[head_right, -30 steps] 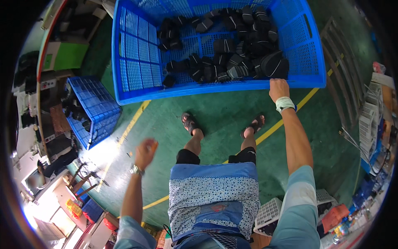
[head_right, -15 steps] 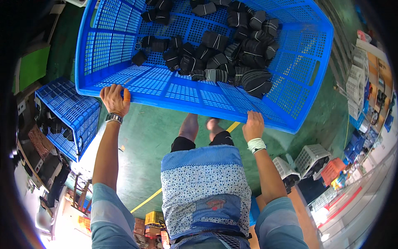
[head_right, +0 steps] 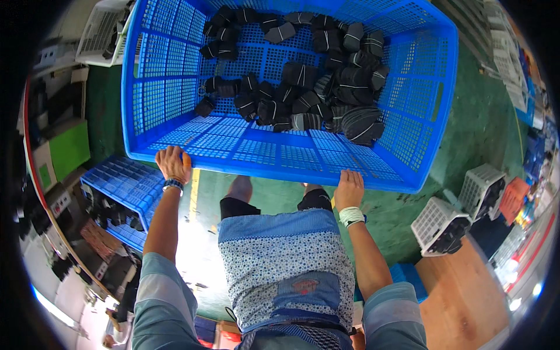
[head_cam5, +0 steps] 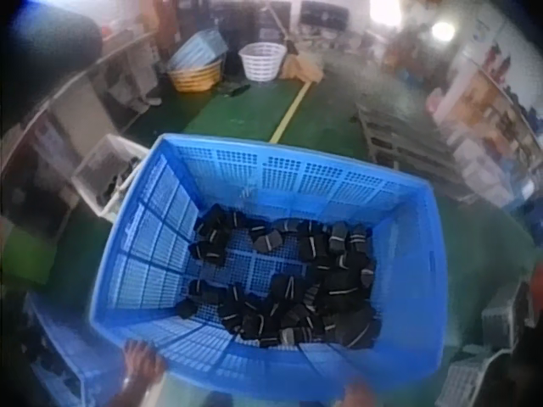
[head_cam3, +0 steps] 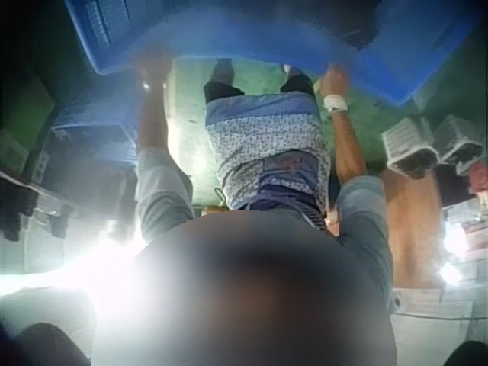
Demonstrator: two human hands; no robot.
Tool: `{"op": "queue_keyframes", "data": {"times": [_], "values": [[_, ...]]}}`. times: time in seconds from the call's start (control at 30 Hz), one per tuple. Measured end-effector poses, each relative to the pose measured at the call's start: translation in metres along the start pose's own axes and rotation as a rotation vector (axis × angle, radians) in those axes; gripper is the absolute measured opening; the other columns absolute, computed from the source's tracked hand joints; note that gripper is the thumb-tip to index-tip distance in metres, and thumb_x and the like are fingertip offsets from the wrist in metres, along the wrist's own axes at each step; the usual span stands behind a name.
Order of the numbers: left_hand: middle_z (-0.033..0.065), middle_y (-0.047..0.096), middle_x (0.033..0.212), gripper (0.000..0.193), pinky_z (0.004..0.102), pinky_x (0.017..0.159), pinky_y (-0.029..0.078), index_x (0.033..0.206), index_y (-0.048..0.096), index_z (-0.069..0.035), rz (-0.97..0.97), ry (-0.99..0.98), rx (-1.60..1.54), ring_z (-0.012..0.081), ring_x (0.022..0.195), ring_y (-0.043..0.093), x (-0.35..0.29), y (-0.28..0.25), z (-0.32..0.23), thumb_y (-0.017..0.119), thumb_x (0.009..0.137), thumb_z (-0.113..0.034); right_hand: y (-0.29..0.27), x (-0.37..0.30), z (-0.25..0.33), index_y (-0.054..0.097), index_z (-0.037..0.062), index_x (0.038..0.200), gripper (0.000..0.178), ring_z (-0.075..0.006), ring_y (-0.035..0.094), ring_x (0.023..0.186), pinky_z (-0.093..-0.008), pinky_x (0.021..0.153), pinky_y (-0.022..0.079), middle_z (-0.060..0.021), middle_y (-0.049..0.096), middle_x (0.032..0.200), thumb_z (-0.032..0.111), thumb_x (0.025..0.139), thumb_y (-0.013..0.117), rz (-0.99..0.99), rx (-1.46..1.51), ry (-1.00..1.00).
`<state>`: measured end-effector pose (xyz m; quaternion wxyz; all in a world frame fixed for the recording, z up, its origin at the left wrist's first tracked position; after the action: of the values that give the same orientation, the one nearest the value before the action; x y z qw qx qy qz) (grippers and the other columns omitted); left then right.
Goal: The person sorts and organizes leather shoe upper components by hand, placing them into plastic bins and onto workbenches.
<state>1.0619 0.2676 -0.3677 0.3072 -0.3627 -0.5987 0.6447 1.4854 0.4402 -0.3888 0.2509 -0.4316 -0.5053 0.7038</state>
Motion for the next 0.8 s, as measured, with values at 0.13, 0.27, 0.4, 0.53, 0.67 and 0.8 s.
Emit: {"op": "queue_keyframes", "data": {"times": [0.13,0.27,0.4,0.53,0.67,0.8], "values": [[0.0089,0.053,0.081,0.023,0.0423,0.086,0.029,0.077,0.055,-0.009,0.100,0.075,-0.005,0.0274,0.084,0.048,-0.009,-0.001,0.004,0.048,0.073,-0.031,0.011,-0.034,0.011,0.058,-0.0010,0.097,0.031,-0.0301,0.054,0.101,-0.0413,0.096,0.036,-0.0175,0.060,0.104,0.006,0.066,0.057,0.062,-0.004,0.088],[0.0107,0.055,0.084,0.035,0.0437,0.081,0.031,0.080,0.054,-0.005,0.311,0.086,-0.037,0.0284,0.087,0.048,-0.008,-0.004,0.012,0.051,0.075,-0.040,-0.003,-0.035,0.016,0.057,-0.0033,0.103,0.037,-0.0339,0.053,0.102,-0.0416,0.091,0.040,-0.0204,0.059,0.105,0.009,0.068,0.056,0.466,0.115,0.000],[0.0166,0.060,0.079,0.040,0.0455,0.068,0.043,0.080,0.059,-0.002,0.581,0.251,-0.255,0.0332,0.078,0.057,0.040,0.027,-0.014,0.059,0.074,-0.041,0.012,0.032,0.008,0.058,-0.0043,0.101,0.038,-0.0356,0.057,0.092,-0.0390,0.084,0.045,-0.0207,0.060,0.098,0.023,0.075,0.057,0.470,0.437,0.037],[0.0227,0.061,0.086,0.040,0.0446,0.073,0.046,0.081,0.060,0.001,1.005,0.353,-0.295,0.0352,0.083,0.060,0.079,0.163,-0.066,0.057,0.077,-0.039,0.159,0.126,0.065,0.061,-0.0037,0.085,0.039,-0.0384,0.057,0.085,-0.0433,0.071,0.045,-0.0241,0.059,0.090,0.034,0.076,0.056,0.655,0.594,0.074],[0.0260,0.060,0.096,0.040,0.0419,0.079,0.047,0.098,0.057,0.002,1.563,0.116,-0.286,0.0340,0.092,0.059,0.057,0.300,-0.100,0.050,0.081,-0.033,0.243,0.165,0.132,0.053,-0.0046,0.105,0.048,-0.0383,0.055,0.100,-0.0419,0.086,0.044,-0.0287,0.056,0.105,0.032,0.074,0.057,0.799,0.378,0.288],[0.0235,0.054,0.103,0.042,0.0434,0.086,0.042,0.116,0.050,-0.004,0.927,0.265,-0.235,0.0379,0.094,0.055,0.056,0.379,-0.128,0.052,0.081,-0.026,0.287,0.175,0.158,0.034,-0.0042,0.122,0.063,-0.0410,0.054,0.101,-0.0414,0.086,0.044,-0.0329,0.053,0.107,0.025,0.072,0.061,0.662,0.001,0.223]]}}
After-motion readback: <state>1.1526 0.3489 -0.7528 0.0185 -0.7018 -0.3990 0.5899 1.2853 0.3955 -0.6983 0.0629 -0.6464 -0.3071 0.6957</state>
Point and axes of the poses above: each hand's wrist, its own x-axis towards the middle knuckle, its own y-axis out of the palm, z = x × y, the point moved 7 cm from there along x, towards the middle knuckle
